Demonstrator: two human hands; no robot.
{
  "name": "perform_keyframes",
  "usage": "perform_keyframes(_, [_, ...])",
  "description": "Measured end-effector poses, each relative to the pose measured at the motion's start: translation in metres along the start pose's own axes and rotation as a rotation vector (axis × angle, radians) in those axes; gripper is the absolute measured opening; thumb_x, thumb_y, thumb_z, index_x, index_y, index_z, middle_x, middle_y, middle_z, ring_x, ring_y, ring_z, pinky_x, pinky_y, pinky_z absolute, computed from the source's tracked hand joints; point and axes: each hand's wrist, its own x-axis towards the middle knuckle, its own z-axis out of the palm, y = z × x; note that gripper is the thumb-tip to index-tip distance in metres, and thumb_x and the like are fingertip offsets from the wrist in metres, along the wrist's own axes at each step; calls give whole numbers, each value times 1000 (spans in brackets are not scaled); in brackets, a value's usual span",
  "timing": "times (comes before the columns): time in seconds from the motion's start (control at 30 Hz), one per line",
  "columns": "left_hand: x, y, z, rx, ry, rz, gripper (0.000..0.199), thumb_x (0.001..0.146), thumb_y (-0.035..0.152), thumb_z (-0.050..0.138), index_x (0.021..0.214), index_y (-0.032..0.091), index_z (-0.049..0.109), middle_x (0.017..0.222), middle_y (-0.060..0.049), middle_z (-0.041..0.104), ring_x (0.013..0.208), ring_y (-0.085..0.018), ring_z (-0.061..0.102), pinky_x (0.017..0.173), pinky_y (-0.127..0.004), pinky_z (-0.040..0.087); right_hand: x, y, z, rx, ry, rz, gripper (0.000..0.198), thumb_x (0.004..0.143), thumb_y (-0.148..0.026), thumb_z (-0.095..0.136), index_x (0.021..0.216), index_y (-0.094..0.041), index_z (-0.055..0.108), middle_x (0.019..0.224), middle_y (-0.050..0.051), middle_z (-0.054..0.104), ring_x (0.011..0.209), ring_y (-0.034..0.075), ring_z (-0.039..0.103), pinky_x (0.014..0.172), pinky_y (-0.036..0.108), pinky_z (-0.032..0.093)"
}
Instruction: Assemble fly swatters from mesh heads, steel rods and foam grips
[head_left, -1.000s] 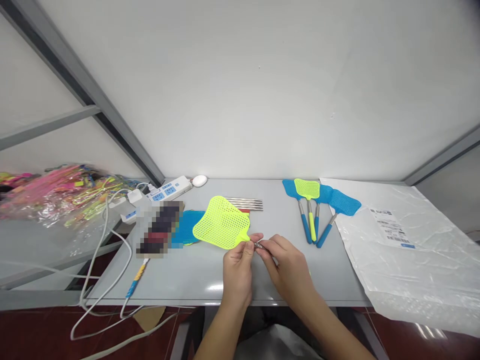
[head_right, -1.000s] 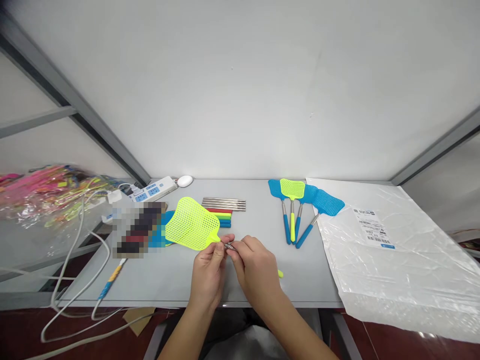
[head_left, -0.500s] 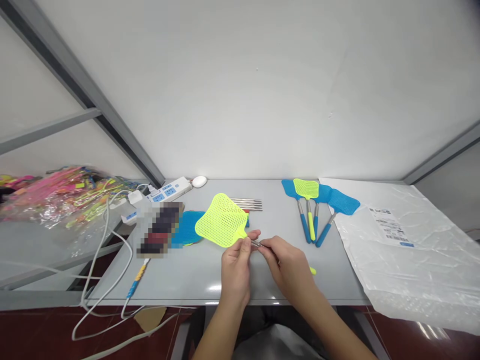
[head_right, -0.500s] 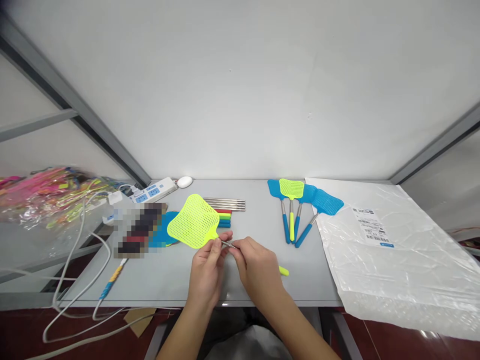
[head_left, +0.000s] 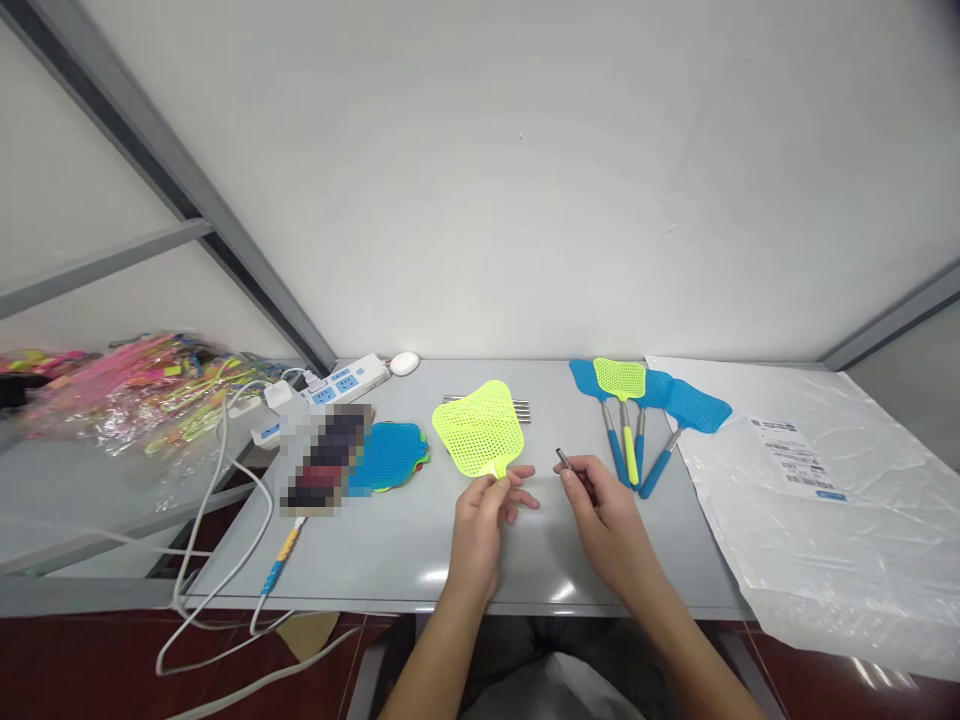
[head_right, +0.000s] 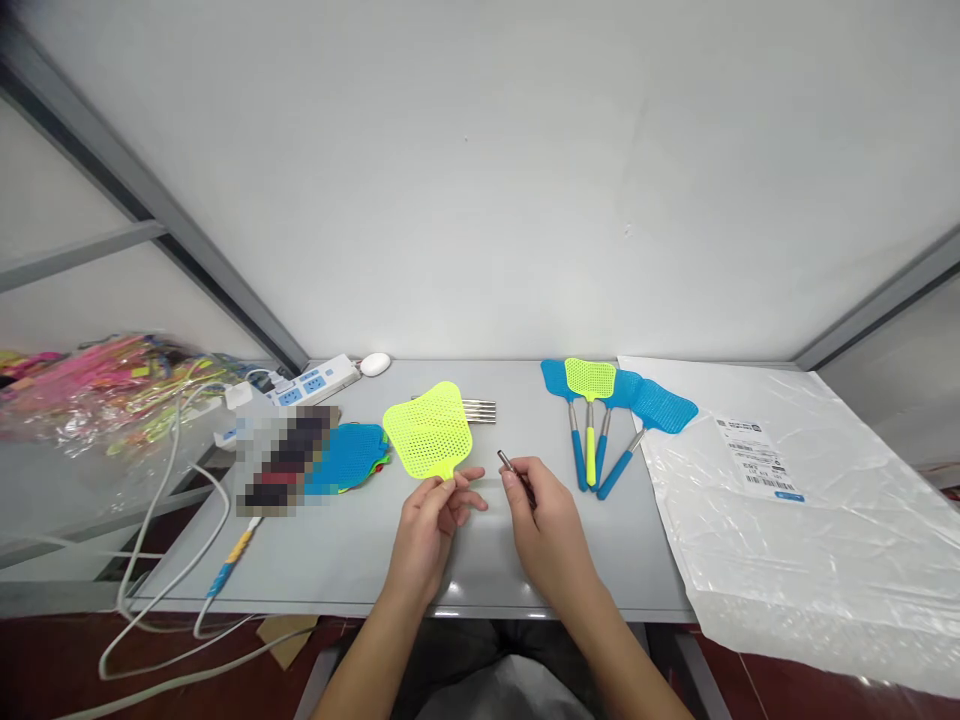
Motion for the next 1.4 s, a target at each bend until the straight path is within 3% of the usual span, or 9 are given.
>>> perform_keyframes(0.2, [-8,-6,-3,166,4,12,19,86,29,50,72,19,58,73,-3,68,57,-14,49,57,-26,33,19,4,3,125,-54,59,37,93,-47,48,116,-19,56,74,0,59,67,17,57,59,27,44])
perform_keyframes(0.33, [-13,1,-9,285,-59,91,20,82,33,58,69,19,64,77,-5,65,77,-20,55,70,-28,40,27,4,-1,348,-178,87,29,90,-48,54,95,-19,58,77,1,61,72,17,59,64,27,47])
perform_keyframes(0.5, [-20,11,3,34,-298,-102,37,87,50,54,74,17,66,76,-8,65,73,-21,57,65,-30,40,23,-10,-8,460,-407,148,28,93,-47,47,98,-21,55,63,-3,57,53,15,56,55,28,47])
perform_keyframes(0.57, [-21,16,9,57,-359,-158,42,89,52,52,66,18,63,64,-7,60,63,-18,54,61,-29,39,19,-13,-10,366,-398,125,27,93,-46,46,94,-21,56,67,-2,60,58,17,59,56,28,47])
perform_keyframes(0.7, [-14,26,13,-15,-154,-28,49,90,57,50,59,20,52,49,3,40,48,-13,43,55,-27,36,9,-16,-14,81,-255,67,28,96,-46,43,97,-23,58,85,1,66,78,18,61,67,28,46])
perform_keyframes(0.8, [-8,27,15,-40,-31,130,44,89,58,53,72,19,58,63,0,51,59,-13,47,63,-26,40,1,-20,-16,-1,-268,54,29,99,-44,35,95,-24,56,81,0,63,74,17,58,65,27,43])
perform_keyframes(0.97, [-17,12,29,-71,-26,55,47,83,60,60,97,17,69,87,-6,63,77,-15,55,75,-28,46,-9,-30,-15,77,-311,57,24,100,-39,35,89,-23,51,84,0,60,77,16,55,68,27,42])
perform_keyframes(1.13, [-29,2,37,-111,33,30,31,80,48,70,100,24,70,111,-5,64,114,-23,54,101,-35,41,-13,-36,-17,174,-326,136,15,98,-36,42,95,-23,49,87,-1,58,81,15,54,73,26,44])
perform_keyframes(1.4, [-35,-1,34,-138,206,43,27,77,46,73,92,24,71,101,-3,64,103,-19,57,95,-30,43,-18,-28,-6,61,-314,24,13,98,-31,41,90,-24,47,82,-2,60,74,15,56,65,25,41])
